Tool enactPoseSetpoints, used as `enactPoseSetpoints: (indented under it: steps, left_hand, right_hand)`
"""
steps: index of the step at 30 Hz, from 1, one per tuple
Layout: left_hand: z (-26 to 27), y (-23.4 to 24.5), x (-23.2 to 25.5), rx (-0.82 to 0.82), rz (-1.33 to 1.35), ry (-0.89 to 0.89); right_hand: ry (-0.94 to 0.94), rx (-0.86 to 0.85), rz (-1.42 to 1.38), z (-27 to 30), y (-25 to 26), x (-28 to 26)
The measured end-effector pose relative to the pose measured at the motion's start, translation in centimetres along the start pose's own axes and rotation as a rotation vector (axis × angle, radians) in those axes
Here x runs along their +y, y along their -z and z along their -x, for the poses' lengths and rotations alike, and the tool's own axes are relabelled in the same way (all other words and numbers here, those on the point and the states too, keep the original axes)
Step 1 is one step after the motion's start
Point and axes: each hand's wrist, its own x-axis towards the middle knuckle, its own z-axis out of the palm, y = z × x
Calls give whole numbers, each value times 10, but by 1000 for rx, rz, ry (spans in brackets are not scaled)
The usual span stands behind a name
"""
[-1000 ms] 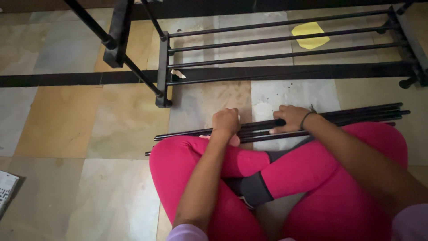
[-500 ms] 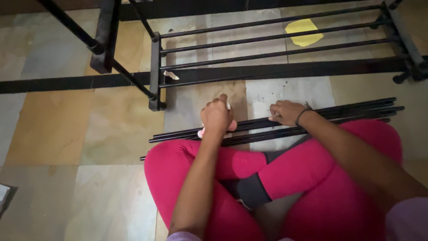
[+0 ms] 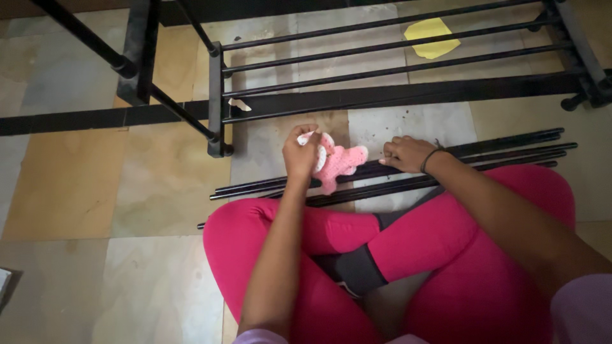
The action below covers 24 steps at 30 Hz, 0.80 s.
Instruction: The person sits on the floor and assembles a black metal rack by inserting horizontal rods into the frame. They wipe the rods with a pink cloth before inserting them and secure them into place.
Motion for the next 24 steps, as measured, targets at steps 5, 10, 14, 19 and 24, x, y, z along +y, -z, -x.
enactPoseSetpoints:
  steps: [5, 10, 14, 19, 24]
  left_hand:
    - [-5, -2, -10, -27, 238, 150]
    - [-6, 2, -9, -3, 350, 150]
    - [-7, 3, -12, -10, 484, 201]
    - [-9, 2, -18, -30, 490, 178]
    - [-8, 0, -17, -2, 461, 201]
  right_hand:
    - [11, 15, 35, 0, -1, 1]
    - [17, 50, 16, 2, 0, -1]
    - [6, 43, 27, 3, 2, -3]
    - [1, 50, 35, 2, 3, -4]
    - [4, 51, 52, 3, 2, -2]
